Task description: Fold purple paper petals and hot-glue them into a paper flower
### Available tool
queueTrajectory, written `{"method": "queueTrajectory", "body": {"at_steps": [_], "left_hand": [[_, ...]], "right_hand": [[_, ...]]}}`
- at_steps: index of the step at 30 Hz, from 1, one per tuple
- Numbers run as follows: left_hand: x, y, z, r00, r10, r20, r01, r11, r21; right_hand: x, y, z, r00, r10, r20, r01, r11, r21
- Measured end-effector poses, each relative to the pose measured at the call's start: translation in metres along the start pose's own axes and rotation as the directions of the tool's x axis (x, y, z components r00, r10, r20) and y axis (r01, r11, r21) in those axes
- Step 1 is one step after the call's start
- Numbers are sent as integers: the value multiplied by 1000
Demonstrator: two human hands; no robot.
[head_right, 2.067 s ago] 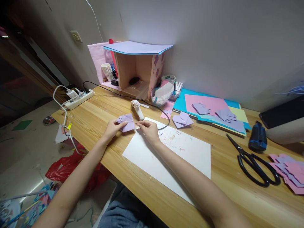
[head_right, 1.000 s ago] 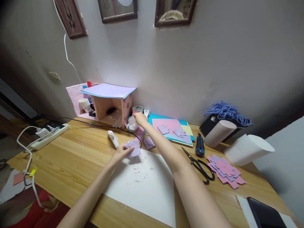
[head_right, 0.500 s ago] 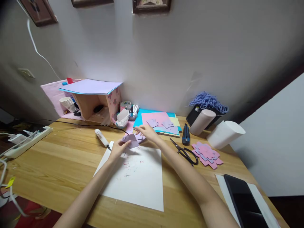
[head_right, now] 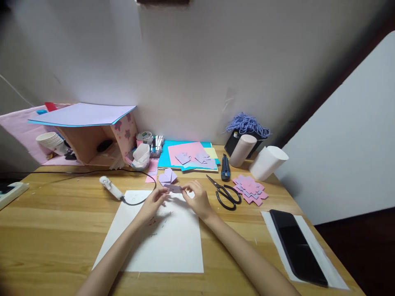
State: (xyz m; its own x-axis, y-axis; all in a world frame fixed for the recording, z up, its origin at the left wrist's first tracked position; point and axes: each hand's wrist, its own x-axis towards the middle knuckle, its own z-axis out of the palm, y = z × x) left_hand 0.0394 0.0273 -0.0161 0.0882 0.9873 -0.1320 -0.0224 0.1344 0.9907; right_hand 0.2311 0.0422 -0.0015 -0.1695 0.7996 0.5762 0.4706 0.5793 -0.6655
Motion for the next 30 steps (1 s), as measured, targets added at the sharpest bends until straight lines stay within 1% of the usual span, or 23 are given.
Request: {"method": "queueTrajectory", "body": {"at_steps": [1, 2, 4, 6, 8, 9, 10, 11, 12, 13, 14, 15, 16, 17, 18, 19, 20, 21, 23, 24, 25, 27, 30], "left_hand": [[-1, 0, 1, 996, -73, 48, 77, 994, -83], [-3, 0, 1, 983, -148, 106, 166, 970, -178], [-6, 4, 3, 949, -253, 186, 305, 887, -347], [-10, 9, 4, 939, -285, 191, 342, 827, -447], [-13, 11, 5, 943, -272, 194, 332, 819, -468], [-13, 12, 4, 946, -260, 192, 321, 826, -462], [-13, 12, 3, 951, -250, 183, 307, 836, -455], [-13, 11, 2, 956, -241, 164, 290, 845, -450], [-12, 11, 1, 963, -234, 136, 271, 852, -449], [-11, 10, -1, 968, -227, 103, 249, 856, -453], [-10, 10, -3, 972, -226, 62, 229, 859, -459], [-8, 10, -5, 973, -232, 16, 213, 861, -463], [-6, 10, -8, 970, -241, -39, 196, 863, -466], [-5, 10, -10, 964, -250, -94, 179, 866, -467], [-4, 11, -13, 957, -254, -140, 162, 870, -466], [-3, 12, -15, 953, -250, -173, 145, 874, -464], [-2, 12, -17, 950, -244, -194, 131, 878, -461], [-2, 12, -18, 949, -238, -206, 121, 880, -459], [-1, 12, -21, 947, -239, -215, 119, 883, -455], [-1, 12, -22, 946, -243, -216, 124, 884, -451], [-1, 11, -23, 946, -245, -215, 128, 886, -445], [0, 9, -25, 949, -235, -212, 128, 897, -423], [0, 6, -28, 944, -219, -246, 109, 913, -394]], "right_hand": [[-3, 0, 0, 997, -78, -9, 77, 995, -58], [-6, 0, 2, 987, -158, 1, 158, 981, -113], [-13, 0, 6, 950, -307, 60, 313, 930, -195], [-19, -1, 12, 901, -411, 140, 434, 869, -237], [-22, -4, 17, 860, -461, 217, 505, 830, -238], [-23, -7, 18, 854, -457, 250, 510, 832, -220], [-22, -11, 18, 857, -433, 281, 490, 853, -181], [-20, -15, 17, 866, -390, 312, 443, 888, -120], [-15, -18, 15, 878, -335, 342, 370, 928, -40], [-9, -21, 14, 888, -268, 373, 267, 962, 56], [-1, -22, 12, 894, -203, 399, 153, 976, 153], [8, -21, 11, 897, -144, 418, 43, 970, 241], [17, -17, 12, 912, -64, 406, -70, 949, 308], [28, -11, 14, 929, 45, 368, -177, 926, 334], [37, -4, 17, 935, 186, 302, -281, 908, 310], [46, 4, 22, 926, 301, 226, -355, 898, 258], [54, 13, 28, 912, 366, 185, -399, 896, 195], [60, 21, 35, 904, 396, 160, -417, 900, 128], [68, 33, 50, 894, 414, 169, -419, 908, -5], [70, 37, 56, 885, 426, 191, -426, 904, -39], [71, 39, 62, 871, 442, 214, -445, 895, -38], [71, 40, 68, 840, 482, 250, -506, 862, 40], [68, 37, 64, 825, 507, 250, -556, 809, 193]]}}
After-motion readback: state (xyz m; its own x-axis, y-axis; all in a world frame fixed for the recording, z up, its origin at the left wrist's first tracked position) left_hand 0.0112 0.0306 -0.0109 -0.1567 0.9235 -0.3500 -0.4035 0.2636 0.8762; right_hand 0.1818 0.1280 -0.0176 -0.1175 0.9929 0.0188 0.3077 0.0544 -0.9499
